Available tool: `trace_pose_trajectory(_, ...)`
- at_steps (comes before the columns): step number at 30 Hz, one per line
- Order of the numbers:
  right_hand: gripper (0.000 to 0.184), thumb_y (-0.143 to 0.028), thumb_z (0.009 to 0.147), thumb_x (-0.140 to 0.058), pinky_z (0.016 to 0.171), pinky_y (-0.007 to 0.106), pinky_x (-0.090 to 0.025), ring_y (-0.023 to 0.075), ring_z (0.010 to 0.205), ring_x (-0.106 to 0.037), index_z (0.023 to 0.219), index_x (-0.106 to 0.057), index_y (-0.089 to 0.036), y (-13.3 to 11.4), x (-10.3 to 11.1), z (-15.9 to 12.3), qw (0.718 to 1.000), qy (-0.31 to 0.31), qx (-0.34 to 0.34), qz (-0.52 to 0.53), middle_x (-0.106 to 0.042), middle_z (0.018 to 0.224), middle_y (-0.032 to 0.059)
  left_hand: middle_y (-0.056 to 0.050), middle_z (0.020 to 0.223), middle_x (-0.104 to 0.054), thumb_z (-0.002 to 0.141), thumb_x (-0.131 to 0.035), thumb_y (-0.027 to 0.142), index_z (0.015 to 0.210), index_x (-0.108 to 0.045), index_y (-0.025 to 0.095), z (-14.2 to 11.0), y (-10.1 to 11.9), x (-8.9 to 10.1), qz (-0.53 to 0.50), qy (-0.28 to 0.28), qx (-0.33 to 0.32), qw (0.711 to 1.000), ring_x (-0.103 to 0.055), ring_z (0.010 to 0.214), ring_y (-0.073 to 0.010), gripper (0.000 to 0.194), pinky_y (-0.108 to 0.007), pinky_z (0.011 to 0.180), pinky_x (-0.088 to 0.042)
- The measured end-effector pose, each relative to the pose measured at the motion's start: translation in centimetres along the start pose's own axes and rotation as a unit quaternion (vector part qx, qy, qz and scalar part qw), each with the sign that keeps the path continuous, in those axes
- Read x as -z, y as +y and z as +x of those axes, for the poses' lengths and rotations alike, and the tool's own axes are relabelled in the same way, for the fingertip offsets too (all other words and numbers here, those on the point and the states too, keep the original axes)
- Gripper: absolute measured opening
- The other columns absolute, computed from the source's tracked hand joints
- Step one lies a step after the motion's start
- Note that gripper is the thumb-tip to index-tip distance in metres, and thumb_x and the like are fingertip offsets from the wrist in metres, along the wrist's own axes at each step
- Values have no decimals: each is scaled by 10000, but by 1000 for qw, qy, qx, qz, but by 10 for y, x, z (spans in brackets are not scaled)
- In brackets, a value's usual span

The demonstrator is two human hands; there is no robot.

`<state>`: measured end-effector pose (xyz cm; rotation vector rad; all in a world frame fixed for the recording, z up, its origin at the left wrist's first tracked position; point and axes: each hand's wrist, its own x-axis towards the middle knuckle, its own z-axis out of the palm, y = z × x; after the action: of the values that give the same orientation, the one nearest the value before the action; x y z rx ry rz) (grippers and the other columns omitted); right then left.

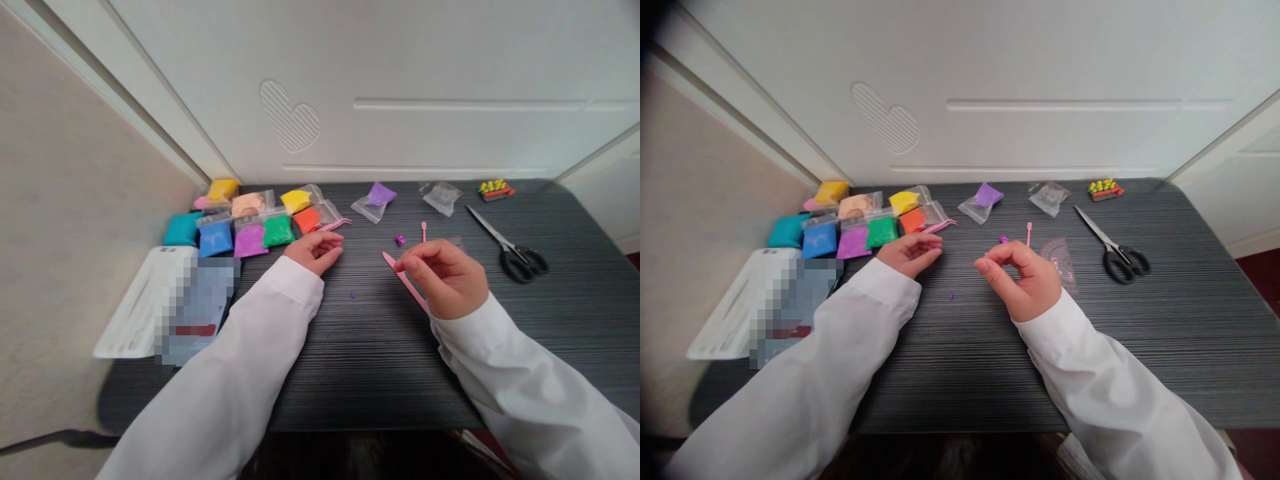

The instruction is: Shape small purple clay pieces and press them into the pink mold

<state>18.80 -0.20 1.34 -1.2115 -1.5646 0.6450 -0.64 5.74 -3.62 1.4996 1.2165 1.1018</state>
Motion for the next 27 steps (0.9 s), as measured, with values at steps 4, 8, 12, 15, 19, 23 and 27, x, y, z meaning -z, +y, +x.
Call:
trace_pose_trajectory(4,112,-230,670,-614,554,263,-463,113,579,-559,770,-572,-204,3,-2,0,1000,8,8,8,-610,690,-8,-25,712,-601,595,-630,230,816,-614,143,1,-2,0,-9,-1,0,1000,-552,643,-94,238,-232,663,-475)
trace_pose_trajectory(8,159,-183,695,-582,622,277,-472,123,673,-576,851,-584,-213,4,-1,2,999,-13,38,1,-617,771,5,-28,717,-604,597,-629,226,819,-614,137,1,-3,-1,-13,1,-6,1000,-548,640,-90,239,-226,652,-471)
trace_pose_trajectory(12,171,-190,754,-507,724,320,-457,133,738,-575,907,-576,-223,2,4,3,998,-28,54,-26,-619,805,9,-23,706,-599,597,-629,232,813,-613,136,1,-3,-1,-13,1,-4,1000,-548,636,-89,238,-223,646,-470)
trace_pose_trajectory(15,131,-196,770,-481,726,324,-448,136,746,-562,860,-573,-218,-1,6,4,997,-44,58,-39,-611,796,13,-19,694,-595,596,-628,234,809,-613,139,1,-2,-1,-11,1,-1,1000,-549,633,-90,234,-223,646,-472)
trace_pose_trajectory(19,69,-203,700,-575,652,311,-445,137,682,-546,768,-563,-210,2,1,4,998,-3,65,-5,-581,727,6,-22,704,-602,597,-627,232,810,-617,143,0,-2,-1,-9,5,-5,1000,-549,634,-90,231,-224,645,-472)
trace_pose_trajectory(23,136,-188,661,-612,659,312,-446,135,690,-539,775,-546,-222,7,-4,3,997,13,68,14,-559,741,-5,-25,706,-606,596,-628,227,818,-618,141,1,-4,0,-8,4,-8,1000,-550,633,-88,238,-217,635,-467)
trace_pose_trajectory(27,148,-147,703,-560,687,306,-435,128,713,-537,828,-560,-225,4,0,4,995,-19,93,-27,-573,774,1,-31,718,-608,602,-625,228,833,-615,137,1,-5,0,5,1,-16,1000,-553,642,-90,249,-216,635,-465)
